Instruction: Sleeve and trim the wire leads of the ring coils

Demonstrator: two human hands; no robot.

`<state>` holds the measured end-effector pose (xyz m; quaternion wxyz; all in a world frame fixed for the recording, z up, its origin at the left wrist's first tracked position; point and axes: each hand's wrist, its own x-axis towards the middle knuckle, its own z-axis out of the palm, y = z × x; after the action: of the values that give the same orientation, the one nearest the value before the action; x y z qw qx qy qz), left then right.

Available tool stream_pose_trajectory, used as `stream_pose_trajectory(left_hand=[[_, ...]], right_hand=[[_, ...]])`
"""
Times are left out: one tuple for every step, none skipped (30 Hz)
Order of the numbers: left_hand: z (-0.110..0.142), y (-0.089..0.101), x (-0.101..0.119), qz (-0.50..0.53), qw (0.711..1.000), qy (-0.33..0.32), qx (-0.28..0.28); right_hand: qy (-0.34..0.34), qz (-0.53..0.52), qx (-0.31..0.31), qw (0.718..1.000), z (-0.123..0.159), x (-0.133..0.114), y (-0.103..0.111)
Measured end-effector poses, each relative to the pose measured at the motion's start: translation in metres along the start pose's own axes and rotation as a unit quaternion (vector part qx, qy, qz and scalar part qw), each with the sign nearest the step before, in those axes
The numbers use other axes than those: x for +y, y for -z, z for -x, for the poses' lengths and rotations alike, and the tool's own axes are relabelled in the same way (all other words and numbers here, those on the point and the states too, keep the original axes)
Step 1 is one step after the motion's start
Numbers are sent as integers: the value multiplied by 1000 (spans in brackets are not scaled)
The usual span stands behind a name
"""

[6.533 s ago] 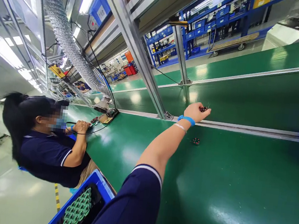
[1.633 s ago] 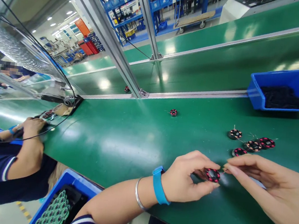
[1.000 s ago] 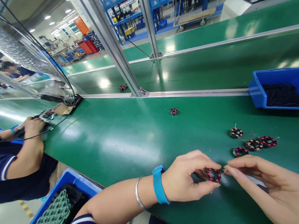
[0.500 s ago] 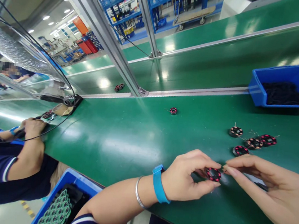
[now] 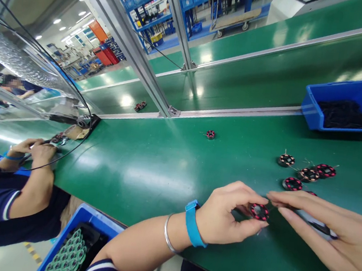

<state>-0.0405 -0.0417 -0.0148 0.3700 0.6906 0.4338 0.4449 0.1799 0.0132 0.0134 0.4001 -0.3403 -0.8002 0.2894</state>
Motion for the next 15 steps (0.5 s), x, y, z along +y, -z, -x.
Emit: stream_pose_trajectory(left_hand=[[0,0,0,1,1000,2,-1],[0,0,0,2,1000,4,-1],[-1,-1,0,5,1000,6,1],[-1,-1,1,9,1000,7,3],[-1,-1,1,15,1000,9,7],[-1,-2,1,22,1000,11,12],[-2,-2,2,32,999,15,18],[-2,-3,2,40,999,23,19],[-2,-3,2,46,998,34,18],[-2,-4,3,50,998,45,16],[-2,-4,3,50,997,56,14],[-2,-5,2,49,997,61,13],[-2,-6,2,48,997,61,13],[-2,-7,1,46,997,55,16],[-1,-7,0,43,998,46,20]], right_hand=[[23,2,-4,1000,0,1,1],[42,4,-9,999,0,1,1],[55,7,-11,998,0,1,2],[65,12,-11,998,-1,1,1],[73,19,-8,997,-2,0,1],[79,24,-6,997,-3,-1,0],[82,28,-2,996,-4,-3,-1],[82,33,-2,996,-4,-4,-3],[76,36,-2,996,-4,-5,-5],[68,37,-2,997,-4,-6,-7],[60,37,-3,998,-3,-6,-9],[53,37,-4,998,-3,-7,-11],[50,38,-4,998,-2,-7,-12],[49,37,-4,998,-2,-7,-13],[48,34,-6,998,-1,-6,-14]])
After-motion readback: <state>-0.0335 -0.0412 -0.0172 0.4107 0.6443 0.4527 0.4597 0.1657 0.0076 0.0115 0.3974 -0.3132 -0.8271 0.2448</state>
